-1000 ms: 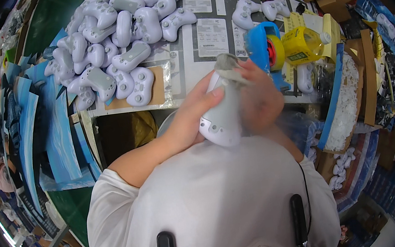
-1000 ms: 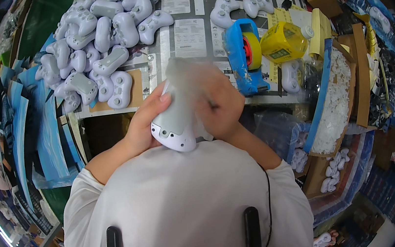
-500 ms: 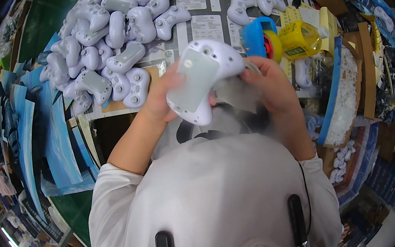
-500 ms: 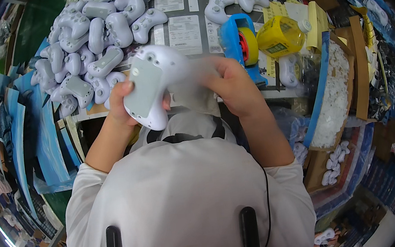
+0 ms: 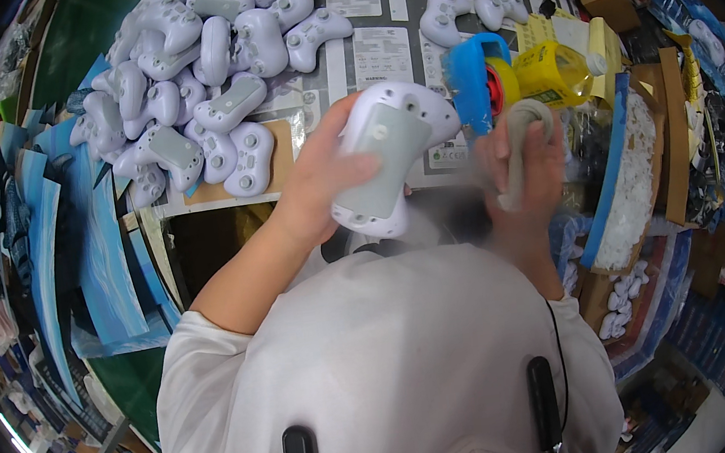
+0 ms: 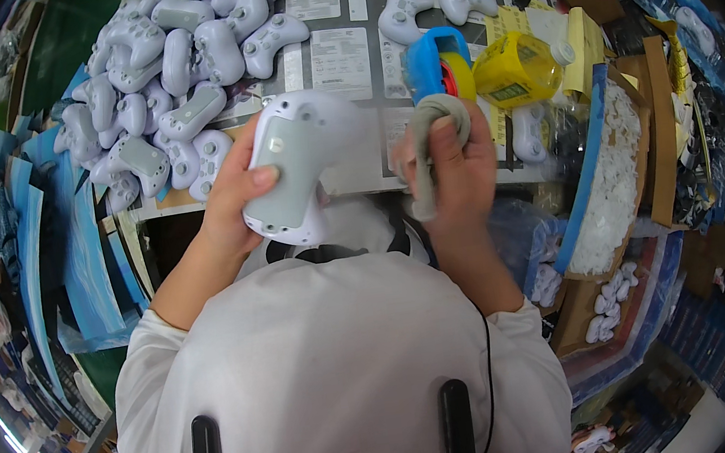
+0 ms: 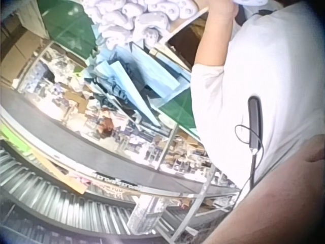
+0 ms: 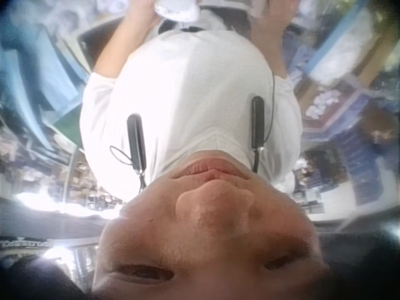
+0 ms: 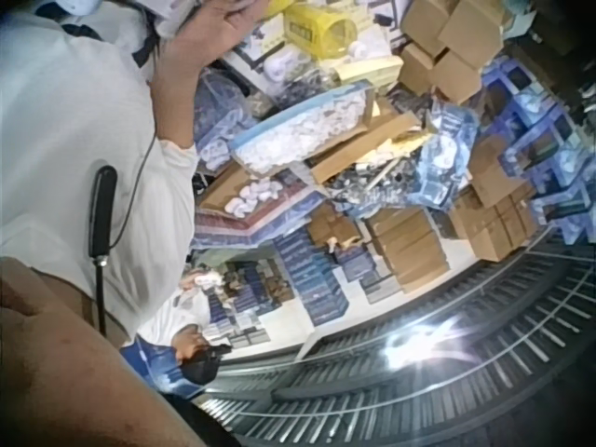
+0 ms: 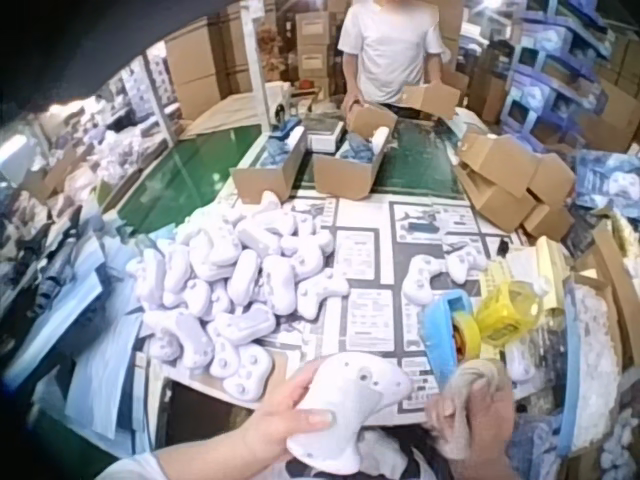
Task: The person wipes white game controllers with a cloth, handling them one at a time. The person places cleaned controllers into a blue bin and continues the process with additional units from a pile on the table.
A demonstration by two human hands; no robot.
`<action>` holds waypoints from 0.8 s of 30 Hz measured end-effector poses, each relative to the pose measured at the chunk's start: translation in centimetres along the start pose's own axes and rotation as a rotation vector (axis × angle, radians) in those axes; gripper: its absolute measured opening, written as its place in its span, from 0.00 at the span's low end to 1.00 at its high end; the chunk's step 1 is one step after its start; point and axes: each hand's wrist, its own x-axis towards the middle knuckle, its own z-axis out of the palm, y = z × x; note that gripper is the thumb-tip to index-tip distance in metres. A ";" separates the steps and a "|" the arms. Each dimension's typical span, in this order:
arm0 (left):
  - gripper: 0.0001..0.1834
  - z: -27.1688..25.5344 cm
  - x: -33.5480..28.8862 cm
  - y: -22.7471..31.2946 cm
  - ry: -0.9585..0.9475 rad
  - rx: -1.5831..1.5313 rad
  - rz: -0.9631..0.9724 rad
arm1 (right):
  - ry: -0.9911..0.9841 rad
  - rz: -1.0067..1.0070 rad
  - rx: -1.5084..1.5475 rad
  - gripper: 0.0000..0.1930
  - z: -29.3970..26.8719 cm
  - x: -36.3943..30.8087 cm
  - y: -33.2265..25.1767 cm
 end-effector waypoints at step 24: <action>0.30 2.4 -2.7 0.1 -0.089 -0.137 -0.148 | -0.475 -0.817 -1.414 0.16 2.3 -1.2 -1.3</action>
